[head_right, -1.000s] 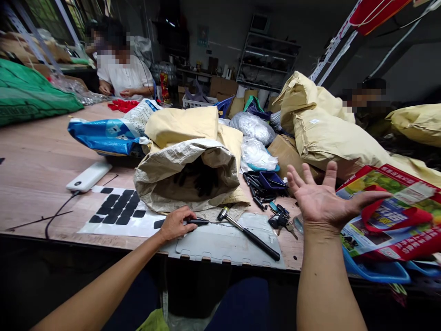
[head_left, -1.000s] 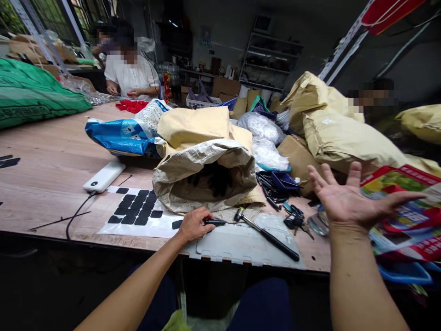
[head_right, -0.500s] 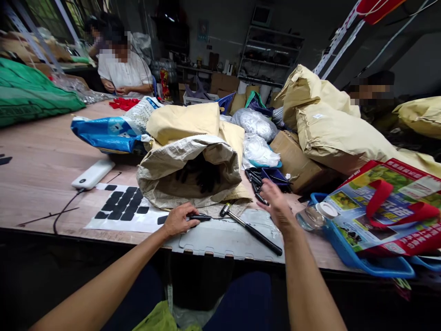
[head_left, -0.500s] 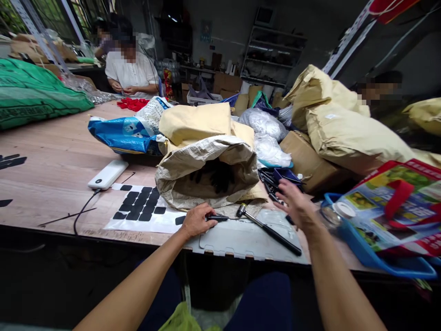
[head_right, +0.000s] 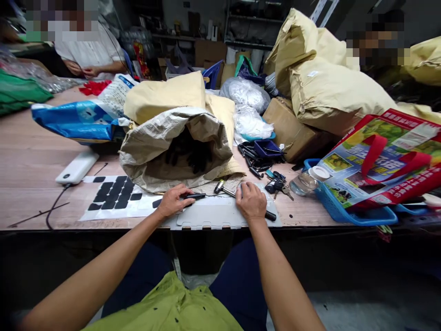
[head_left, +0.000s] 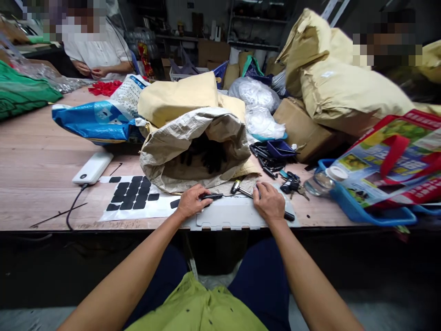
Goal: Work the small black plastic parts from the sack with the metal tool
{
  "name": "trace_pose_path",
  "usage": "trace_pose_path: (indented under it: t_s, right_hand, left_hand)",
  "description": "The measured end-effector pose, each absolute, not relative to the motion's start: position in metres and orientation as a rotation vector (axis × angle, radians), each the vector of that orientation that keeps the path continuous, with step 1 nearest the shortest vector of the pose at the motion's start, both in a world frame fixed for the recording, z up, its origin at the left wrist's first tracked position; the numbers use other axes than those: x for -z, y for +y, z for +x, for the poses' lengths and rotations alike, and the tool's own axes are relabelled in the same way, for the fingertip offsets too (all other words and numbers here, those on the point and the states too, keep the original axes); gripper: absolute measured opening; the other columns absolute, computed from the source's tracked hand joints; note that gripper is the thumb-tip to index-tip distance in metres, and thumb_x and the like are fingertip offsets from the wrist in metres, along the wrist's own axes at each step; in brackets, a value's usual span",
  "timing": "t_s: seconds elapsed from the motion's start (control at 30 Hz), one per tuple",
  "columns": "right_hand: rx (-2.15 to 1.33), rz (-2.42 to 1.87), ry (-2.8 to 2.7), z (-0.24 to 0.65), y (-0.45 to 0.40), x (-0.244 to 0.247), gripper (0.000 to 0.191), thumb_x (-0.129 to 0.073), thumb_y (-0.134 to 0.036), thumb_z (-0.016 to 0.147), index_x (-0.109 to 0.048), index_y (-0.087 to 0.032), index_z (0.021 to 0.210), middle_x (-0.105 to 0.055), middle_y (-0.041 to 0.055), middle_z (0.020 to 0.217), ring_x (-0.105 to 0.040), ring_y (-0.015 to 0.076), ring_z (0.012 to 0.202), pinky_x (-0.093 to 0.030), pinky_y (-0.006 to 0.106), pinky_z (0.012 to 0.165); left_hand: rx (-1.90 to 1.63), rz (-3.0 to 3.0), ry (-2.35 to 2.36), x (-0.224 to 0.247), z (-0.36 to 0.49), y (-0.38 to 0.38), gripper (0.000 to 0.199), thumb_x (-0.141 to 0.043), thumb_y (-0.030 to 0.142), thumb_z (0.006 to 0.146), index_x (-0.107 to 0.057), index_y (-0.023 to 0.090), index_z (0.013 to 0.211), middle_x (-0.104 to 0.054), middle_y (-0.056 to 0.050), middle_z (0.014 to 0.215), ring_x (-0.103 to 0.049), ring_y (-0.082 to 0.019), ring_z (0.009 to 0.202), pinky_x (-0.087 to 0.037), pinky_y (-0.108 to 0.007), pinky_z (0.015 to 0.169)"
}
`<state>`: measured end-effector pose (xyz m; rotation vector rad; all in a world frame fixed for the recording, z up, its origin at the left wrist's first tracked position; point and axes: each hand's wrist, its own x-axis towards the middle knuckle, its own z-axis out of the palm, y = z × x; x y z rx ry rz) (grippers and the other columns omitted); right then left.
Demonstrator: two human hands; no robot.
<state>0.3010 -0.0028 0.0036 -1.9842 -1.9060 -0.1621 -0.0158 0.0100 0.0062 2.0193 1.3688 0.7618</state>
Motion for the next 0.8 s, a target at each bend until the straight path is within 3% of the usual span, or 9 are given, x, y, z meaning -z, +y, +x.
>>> trace_pose_path:
  t_s: [0.17,0.27,0.33,0.43,0.6,0.7,0.8]
  right_hand:
    - [0.363,-1.988,-1.898,0.295,-0.007,0.002,0.032,-0.043,-0.036,0.099,-0.070,-0.020,0.108,-0.069,0.0094,0.114,-0.059,0.0247,0.100,-0.036,0.034,0.079]
    - [0.379,-1.986,-1.901,0.297,-0.006,-0.001,0.031,-0.044,-0.034,0.099,-0.070,-0.020,0.104,-0.069,0.0098,0.110,-0.058,0.0246,0.098,-0.036,0.034,0.079]
    - [0.368,-1.990,-1.899,0.298,-0.006,-0.002,0.030,-0.044,-0.033,0.099,-0.070,-0.019,0.103,-0.068,0.0105,0.109,-0.058,0.0249,0.097,-0.035,0.034,0.079]
    - [0.359,-1.989,-1.893,0.298,-0.008,-0.003,0.028,-0.046,-0.033,0.098,-0.070,-0.019,0.101,-0.068,0.0110,0.109,-0.057,0.0251,0.097,-0.036,0.034,0.080]
    - [0.391,-1.981,-1.887,0.298,-0.008,-0.003,0.027,-0.045,-0.032,0.098,-0.069,-0.020,0.098,-0.068,0.0098,0.105,-0.057,0.0251,0.096,-0.037,0.034,0.079]
    - [0.399,-1.973,-1.891,0.298,-0.008,-0.004,0.026,-0.046,-0.032,0.098,-0.069,-0.020,0.097,-0.068,0.0097,0.104,-0.057,0.0248,0.095,-0.037,0.034,0.079]
    - [0.403,-1.970,-1.891,0.298,-0.008,-0.004,0.026,-0.046,-0.031,0.098,-0.070,-0.020,0.098,-0.068,0.0102,0.104,-0.057,0.0245,0.095,-0.038,0.034,0.079]
  left_hand:
    - [-0.947,1.984,1.114,-0.033,-0.010,-0.047,0.023,-0.060,0.036,0.094,-0.068,0.021,0.109,-0.066,-0.007,0.103,-0.060,-0.019,0.089,-0.047,-0.031,0.078]
    - [-0.629,2.133,0.792,-0.026,0.004,-0.105,0.023,-0.060,0.036,0.095,-0.068,0.025,0.114,-0.070,-0.006,0.099,-0.064,-0.021,0.092,-0.045,-0.034,0.087]
    - [-0.404,2.127,0.768,-0.002,0.016,-0.135,0.022,-0.062,0.037,0.093,-0.069,0.028,0.112,-0.071,-0.004,0.096,-0.065,-0.021,0.089,-0.045,-0.033,0.087]
    - [-0.240,1.920,1.117,0.051,0.030,-0.155,0.019,-0.066,0.034,0.087,-0.070,0.027,0.104,-0.071,-0.001,0.092,-0.065,-0.019,0.082,-0.047,-0.030,0.078]
    - [-0.010,1.768,1.426,0.107,0.026,-0.146,0.033,-0.060,0.032,0.088,-0.067,0.029,0.120,-0.072,-0.006,0.115,-0.065,-0.029,0.114,-0.047,-0.040,0.099]
    - [0.008,1.718,1.421,0.089,0.026,-0.140,0.052,-0.071,0.036,0.081,-0.062,0.028,0.131,-0.066,-0.010,0.127,-0.060,-0.033,0.124,-0.044,-0.045,0.105]
    - [-0.041,1.528,1.032,0.038,0.040,-0.132,0.074,-0.090,0.042,0.062,-0.063,0.028,0.130,-0.066,-0.010,0.121,-0.064,-0.031,0.108,-0.051,-0.044,0.094]
